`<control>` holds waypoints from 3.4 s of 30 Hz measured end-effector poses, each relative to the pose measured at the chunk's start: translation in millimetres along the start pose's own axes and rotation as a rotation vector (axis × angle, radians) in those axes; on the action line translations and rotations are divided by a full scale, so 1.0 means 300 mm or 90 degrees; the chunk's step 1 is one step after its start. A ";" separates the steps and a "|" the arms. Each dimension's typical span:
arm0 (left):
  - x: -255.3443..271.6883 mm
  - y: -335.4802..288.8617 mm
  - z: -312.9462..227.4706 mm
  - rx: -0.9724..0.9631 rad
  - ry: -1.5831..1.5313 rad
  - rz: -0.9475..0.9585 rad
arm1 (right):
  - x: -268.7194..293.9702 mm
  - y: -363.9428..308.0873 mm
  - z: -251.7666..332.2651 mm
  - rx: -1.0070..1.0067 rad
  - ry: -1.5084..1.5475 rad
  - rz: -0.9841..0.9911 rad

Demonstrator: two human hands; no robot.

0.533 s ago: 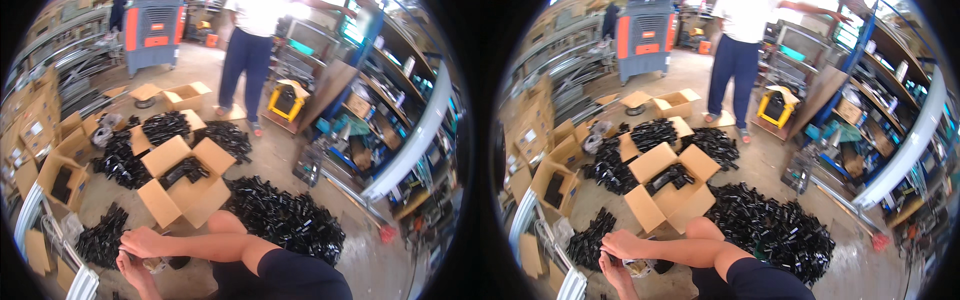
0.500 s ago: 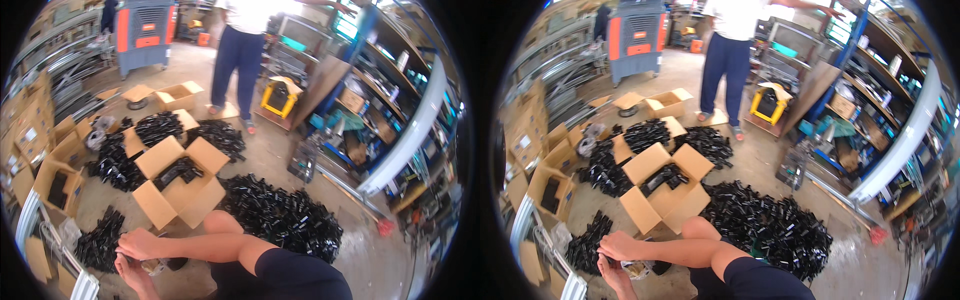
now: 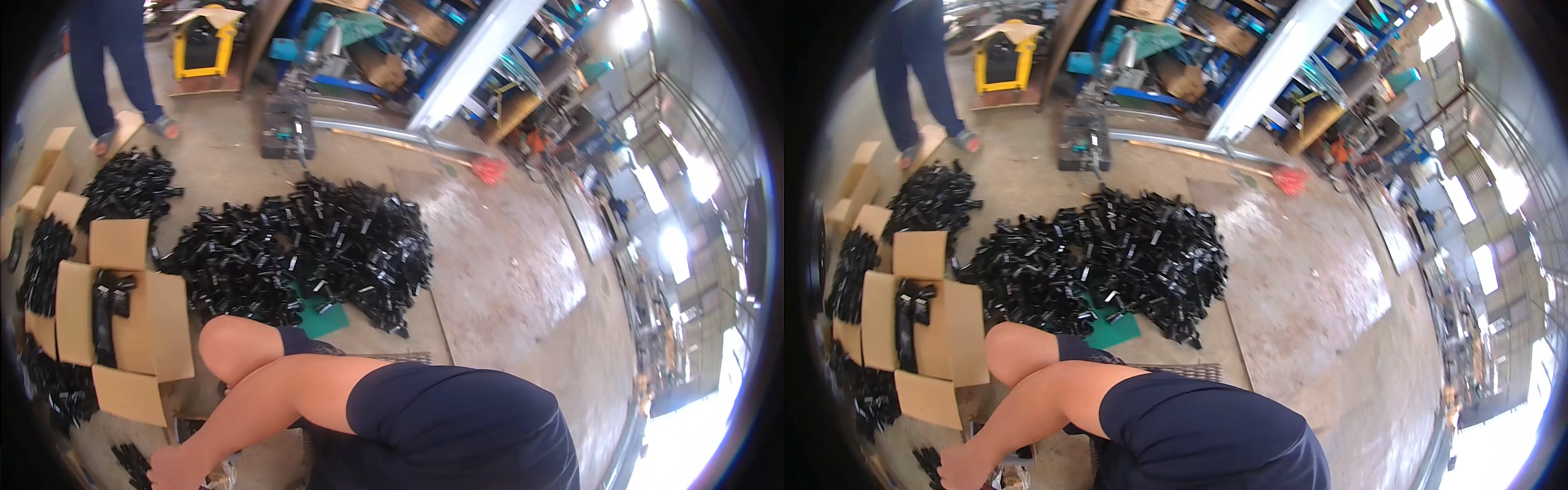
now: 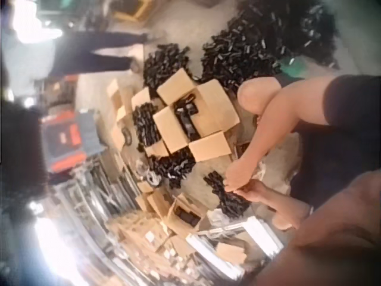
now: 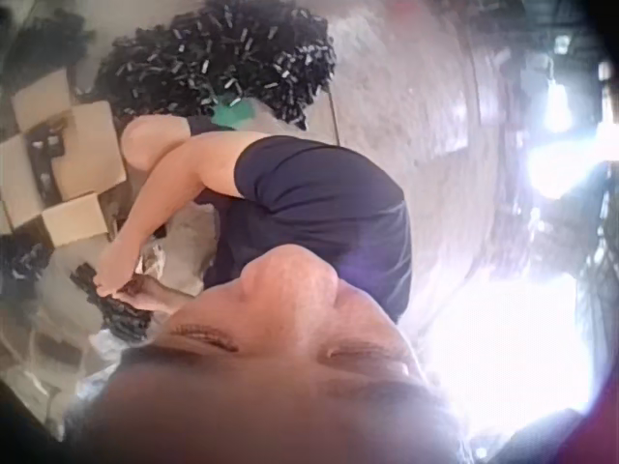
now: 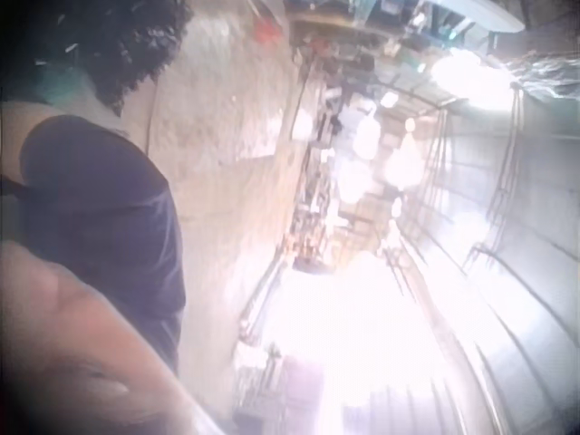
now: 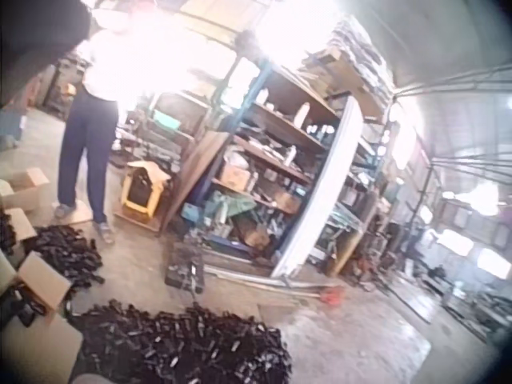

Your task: The person joins small black metal components together by hand and places the finished units into a cardboard box.

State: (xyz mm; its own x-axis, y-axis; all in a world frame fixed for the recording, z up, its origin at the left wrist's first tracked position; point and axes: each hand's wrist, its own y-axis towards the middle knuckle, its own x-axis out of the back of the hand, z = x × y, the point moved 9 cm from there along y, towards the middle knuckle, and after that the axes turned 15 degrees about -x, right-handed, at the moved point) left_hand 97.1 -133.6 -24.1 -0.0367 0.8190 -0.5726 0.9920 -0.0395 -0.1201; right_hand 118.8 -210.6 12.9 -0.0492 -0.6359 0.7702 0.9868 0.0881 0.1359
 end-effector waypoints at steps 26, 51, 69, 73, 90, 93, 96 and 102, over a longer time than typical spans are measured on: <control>0.114 0.082 0.150 0.035 0.066 0.095 | 0.056 0.014 -0.056 0.007 0.017 0.007; 0.094 0.061 0.103 -0.007 0.085 0.068 | 0.054 -0.024 -0.011 -0.047 0.044 0.026; 0.089 0.071 0.158 0.022 0.101 0.078 | 0.138 -0.065 -0.009 -0.067 0.031 -0.051; 0.088 0.072 0.170 0.026 0.104 0.081 | 0.145 -0.075 -0.011 -0.092 0.049 -0.026; 0.078 0.086 0.220 0.048 0.113 0.098 | 0.186 -0.091 0.001 -0.128 0.028 0.007; 0.081 0.081 0.219 0.050 0.112 0.103 | 0.189 -0.102 0.013 -0.134 0.021 0.016; 0.092 0.074 0.207 0.042 0.110 0.100 | 0.191 -0.106 0.030 -0.123 0.006 0.031; 0.245 0.117 0.163 0.026 0.081 0.059 | 0.027 0.001 0.014 -0.093 -0.097 0.106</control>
State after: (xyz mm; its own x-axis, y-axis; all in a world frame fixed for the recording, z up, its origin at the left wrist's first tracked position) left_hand 123.4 -102.8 -110.0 0.0734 0.8764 -0.4759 0.9846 -0.1397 -0.1054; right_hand 118.1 -212.6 21.8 0.1038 -0.4980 0.8610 0.9945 0.0636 -0.0832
